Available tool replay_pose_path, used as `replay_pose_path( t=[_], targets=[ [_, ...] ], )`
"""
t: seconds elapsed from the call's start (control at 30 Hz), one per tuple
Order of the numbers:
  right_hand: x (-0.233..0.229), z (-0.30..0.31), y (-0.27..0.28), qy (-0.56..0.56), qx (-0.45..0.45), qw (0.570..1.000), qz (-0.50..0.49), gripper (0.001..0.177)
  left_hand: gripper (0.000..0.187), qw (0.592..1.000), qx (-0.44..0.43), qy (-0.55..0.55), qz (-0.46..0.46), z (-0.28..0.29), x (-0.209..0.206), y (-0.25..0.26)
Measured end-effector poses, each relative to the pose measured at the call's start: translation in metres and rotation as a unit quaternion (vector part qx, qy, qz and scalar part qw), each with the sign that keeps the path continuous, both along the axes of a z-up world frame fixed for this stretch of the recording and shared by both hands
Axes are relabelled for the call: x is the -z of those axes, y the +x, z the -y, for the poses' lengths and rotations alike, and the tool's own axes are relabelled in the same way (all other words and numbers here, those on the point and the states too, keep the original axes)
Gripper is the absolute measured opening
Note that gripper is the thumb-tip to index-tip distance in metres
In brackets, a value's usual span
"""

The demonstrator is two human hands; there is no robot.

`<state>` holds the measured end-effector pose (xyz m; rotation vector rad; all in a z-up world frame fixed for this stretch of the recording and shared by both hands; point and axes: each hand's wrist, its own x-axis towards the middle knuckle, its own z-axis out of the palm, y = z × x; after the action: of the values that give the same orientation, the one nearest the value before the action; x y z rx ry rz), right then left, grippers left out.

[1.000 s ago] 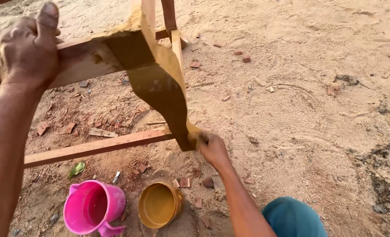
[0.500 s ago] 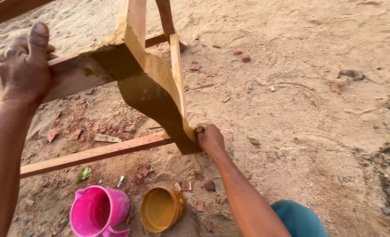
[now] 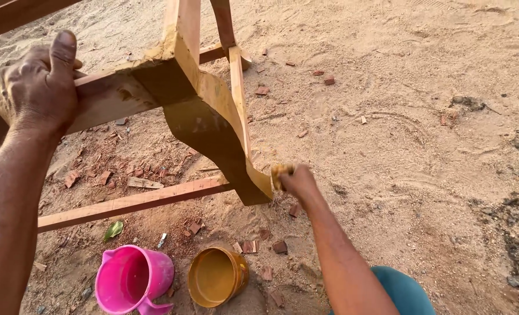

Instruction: Applying a yellow-brown stain or filler to the joints and surfaces of a wooden table frame using a sponge.

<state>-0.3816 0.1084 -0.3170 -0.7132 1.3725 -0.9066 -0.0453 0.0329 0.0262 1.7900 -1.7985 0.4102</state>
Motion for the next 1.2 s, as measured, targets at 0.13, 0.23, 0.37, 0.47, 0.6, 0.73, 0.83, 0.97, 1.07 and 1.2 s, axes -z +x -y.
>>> replay_pose_path(
  t=[0.13, 0.23, 0.37, 0.47, 0.6, 0.73, 0.83, 0.97, 1.07, 1.2],
  targets=[
    [0.0, -0.016, 0.022, 0.023, -0.082, 0.979, -0.184, 0.014, 0.089, 0.999, -0.034, 0.025, 0.023, 0.016, 0.01, 0.027],
    [-0.009, -0.013, 0.039, 0.004, -0.076, 0.982, -0.175, 0.018, 0.09, 0.998, -0.042, -0.01, 0.051, 0.027, 0.017, 0.039],
    [-0.031, 0.0, 0.047, 0.012, -0.025, 0.999, -0.019, 0.02, 0.092, 0.999, -0.03, 0.025, 0.017, 0.0, -0.002, 0.005],
    [-0.07, 0.004, 0.037, 0.012, 0.029, 0.988, 0.148, 0.016, 0.093, 0.998, -0.038, 0.042, -0.008, -0.004, -0.007, -0.003],
    [-0.132, -0.001, 0.018, 0.009, 0.052, 0.976, 0.21, 0.015, 0.094, 0.995, -0.074, 0.061, 0.013, -0.002, -0.007, 0.001],
    [-0.195, -0.013, 0.0, -0.053, 0.047, 0.976, 0.205, 0.017, 0.096, 0.991, -0.091, 0.096, 0.003, -0.005, -0.011, 0.0],
    [-0.243, -0.017, -0.004, -0.113, 0.019, 0.984, 0.139, 0.021, 0.097, 0.993, -0.08, 0.092, 0.004, -0.006, -0.012, 0.001],
    [-0.299, -0.023, -0.003, -0.17, -0.02, 0.982, 0.076, 0.025, 0.098, 0.993, -0.079, 0.082, -0.001, -0.007, -0.012, 0.003],
    [-0.33, -0.027, -0.012, -0.219, -0.016, 0.973, 0.065, 0.026, 0.1, 0.994, -0.071, 0.083, 0.01, -0.01, -0.015, 0.003],
    [-0.316, -0.005, -0.029, -0.296, 0.026, 0.953, 0.059, 0.028, 0.097, 0.994, -0.075, 0.083, -0.011, -0.013, -0.017, 0.0]
  ],
)
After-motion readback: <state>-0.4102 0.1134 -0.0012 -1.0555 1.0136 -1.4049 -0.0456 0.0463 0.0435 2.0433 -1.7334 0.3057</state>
